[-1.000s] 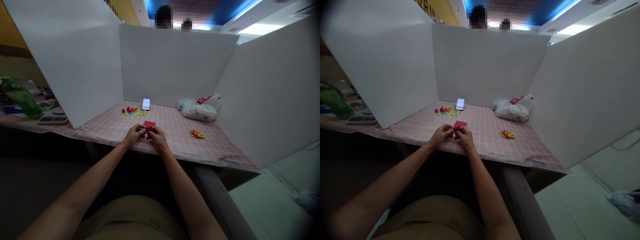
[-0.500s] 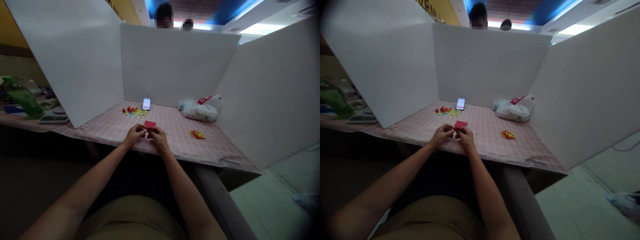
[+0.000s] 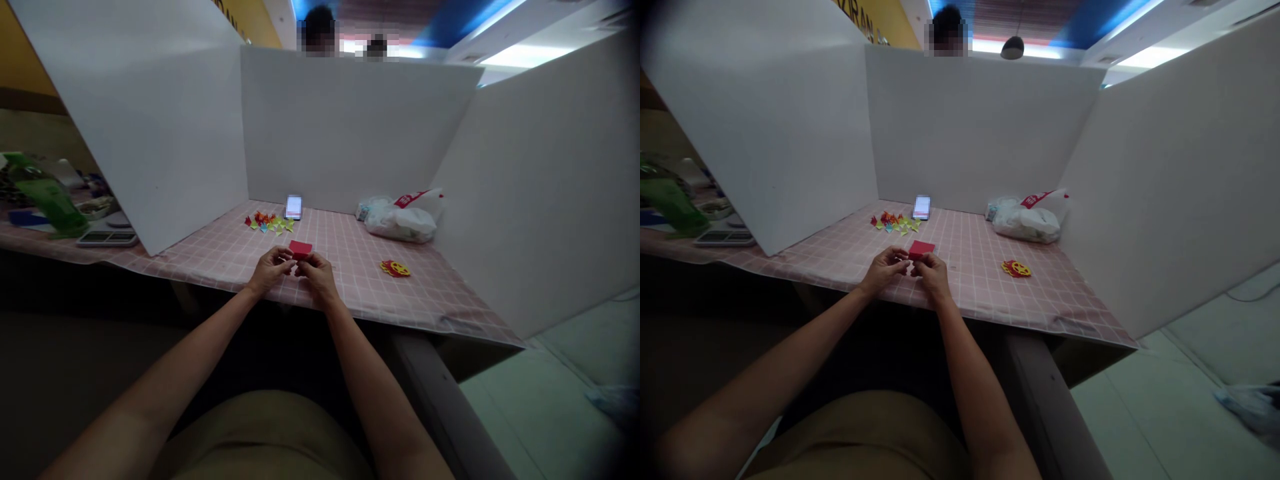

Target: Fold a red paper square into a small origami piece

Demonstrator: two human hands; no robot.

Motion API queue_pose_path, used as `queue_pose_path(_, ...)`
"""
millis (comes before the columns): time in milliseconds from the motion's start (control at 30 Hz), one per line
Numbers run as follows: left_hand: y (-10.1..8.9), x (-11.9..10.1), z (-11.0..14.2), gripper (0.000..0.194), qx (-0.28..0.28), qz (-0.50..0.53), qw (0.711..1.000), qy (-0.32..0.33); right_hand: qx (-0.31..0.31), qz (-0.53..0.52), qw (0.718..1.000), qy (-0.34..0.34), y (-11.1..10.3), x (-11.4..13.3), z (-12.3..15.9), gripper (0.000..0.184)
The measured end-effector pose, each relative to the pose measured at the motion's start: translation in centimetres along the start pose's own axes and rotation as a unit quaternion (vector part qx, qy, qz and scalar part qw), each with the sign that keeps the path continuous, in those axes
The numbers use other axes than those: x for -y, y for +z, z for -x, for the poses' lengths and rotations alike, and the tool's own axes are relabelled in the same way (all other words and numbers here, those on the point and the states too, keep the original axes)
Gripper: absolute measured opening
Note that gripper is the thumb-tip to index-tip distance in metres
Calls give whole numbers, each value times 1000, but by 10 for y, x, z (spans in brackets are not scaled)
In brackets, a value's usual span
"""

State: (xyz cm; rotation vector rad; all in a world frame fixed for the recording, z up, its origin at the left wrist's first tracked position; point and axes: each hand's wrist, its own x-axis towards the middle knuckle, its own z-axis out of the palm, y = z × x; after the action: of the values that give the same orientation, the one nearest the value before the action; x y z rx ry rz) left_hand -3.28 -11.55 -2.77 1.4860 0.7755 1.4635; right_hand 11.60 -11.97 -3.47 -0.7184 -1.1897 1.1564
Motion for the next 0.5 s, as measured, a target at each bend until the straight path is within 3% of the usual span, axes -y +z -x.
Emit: queue_pose_path(500,2,1,1,24,6,-33,999,19,0,13,1000,6,0,1,0,10)
